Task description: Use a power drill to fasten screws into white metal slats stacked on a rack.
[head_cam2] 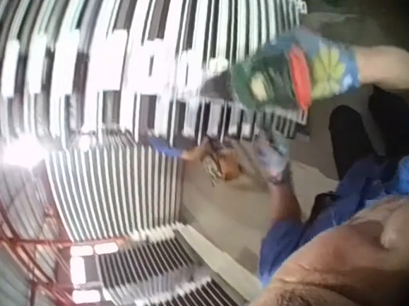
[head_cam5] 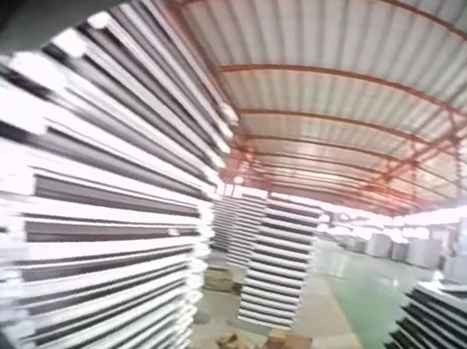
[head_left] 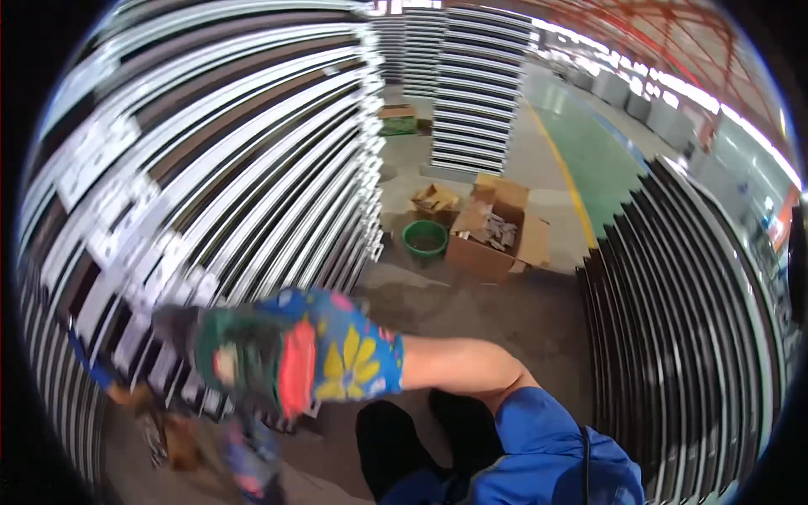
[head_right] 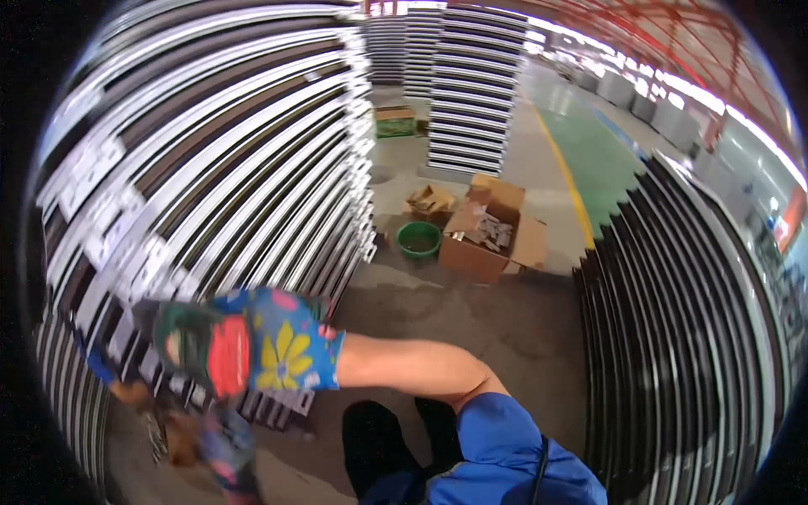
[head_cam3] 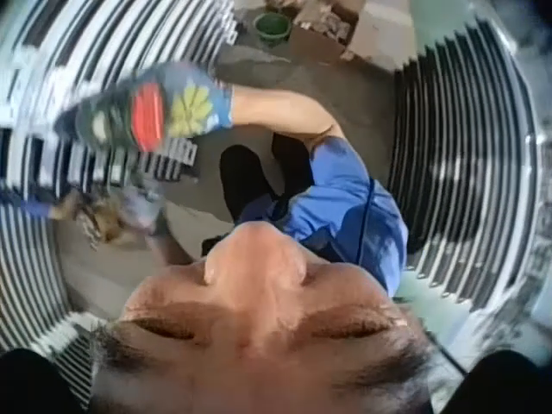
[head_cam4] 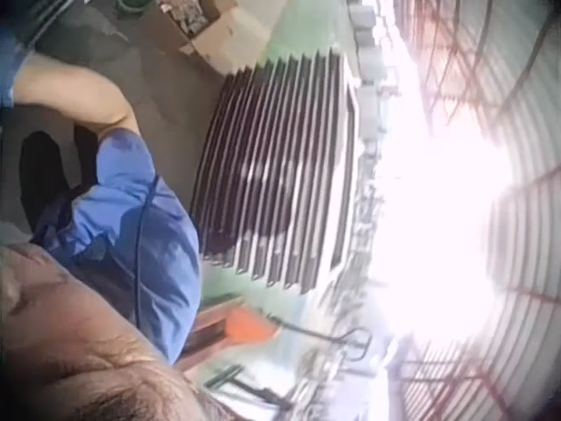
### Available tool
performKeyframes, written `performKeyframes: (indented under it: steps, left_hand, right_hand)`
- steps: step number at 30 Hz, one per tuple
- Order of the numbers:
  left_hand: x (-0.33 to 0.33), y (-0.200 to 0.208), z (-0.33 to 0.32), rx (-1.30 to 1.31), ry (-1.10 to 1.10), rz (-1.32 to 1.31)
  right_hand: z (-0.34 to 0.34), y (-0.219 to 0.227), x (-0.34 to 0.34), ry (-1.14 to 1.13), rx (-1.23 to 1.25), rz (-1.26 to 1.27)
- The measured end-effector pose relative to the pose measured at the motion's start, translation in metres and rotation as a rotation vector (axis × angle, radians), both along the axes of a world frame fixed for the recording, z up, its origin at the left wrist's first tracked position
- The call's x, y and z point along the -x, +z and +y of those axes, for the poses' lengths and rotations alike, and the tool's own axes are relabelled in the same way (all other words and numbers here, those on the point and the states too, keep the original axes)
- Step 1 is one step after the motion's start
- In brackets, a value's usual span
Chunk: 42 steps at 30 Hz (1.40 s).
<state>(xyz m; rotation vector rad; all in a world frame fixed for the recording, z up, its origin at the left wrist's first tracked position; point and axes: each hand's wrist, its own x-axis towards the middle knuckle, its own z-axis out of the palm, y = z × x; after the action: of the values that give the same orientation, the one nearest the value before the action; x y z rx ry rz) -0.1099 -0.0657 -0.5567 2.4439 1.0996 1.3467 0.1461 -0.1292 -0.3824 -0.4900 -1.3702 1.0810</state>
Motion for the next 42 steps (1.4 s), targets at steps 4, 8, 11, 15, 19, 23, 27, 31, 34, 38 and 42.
performKeyframes:
  steps: [4, 8, 11, 15, 19, 23, 27, 31, 34, 38, 42]
  left_hand:
    - [-0.008, -0.127, -0.062, 0.787, -0.382, 0.051]
    - [-0.019, -0.191, -0.080, 2.144, -0.610, -1.130]
    - [-0.072, -0.120, -0.078, 1.957, -0.479, -0.792]
    - [-0.098, -0.096, -0.060, 1.624, -0.462, -0.558]
    - [-0.112, -0.108, -0.016, 2.148, -0.925, -1.030]
    - [-0.153, -0.035, -0.038, 2.087, -1.004, -0.810]
    - [-0.163, -0.010, -0.034, 1.926, -0.391, -0.966]
    - [-0.136, -0.026, 0.015, 1.655, -0.538, -0.815]
    - [-0.141, 0.031, -0.004, 1.293, -0.527, -0.757]
    - [-0.121, 0.069, 0.011, 1.288, -0.971, -0.683]
    - [-0.092, 0.088, 0.016, 0.901, -0.768, -0.863]
  right_hand:
    - [-0.033, -0.025, -0.024, 0.156, -0.057, -0.026]
    - [-0.036, -0.045, -0.046, -0.006, -0.205, -0.282]
    - [-0.031, -0.081, -0.065, -0.034, -0.111, -0.187]
    - [-0.036, -0.091, -0.073, -0.030, -0.050, -0.065]
    - [-0.046, -0.101, -0.093, -0.024, 0.029, 0.038]
    - [-0.058, -0.120, -0.112, -0.021, 0.097, 0.135]
    - [-0.067, -0.105, -0.119, -0.076, 0.077, 0.068]
    - [-0.093, -0.036, -0.119, -0.314, -0.055, -0.452]
    - [-0.096, -0.040, -0.110, -0.233, -0.240, -0.091]
    - [-0.094, -0.049, -0.117, -0.350, -0.227, -0.254]
    - [-0.059, -0.048, -0.113, -0.128, -0.145, -0.373]
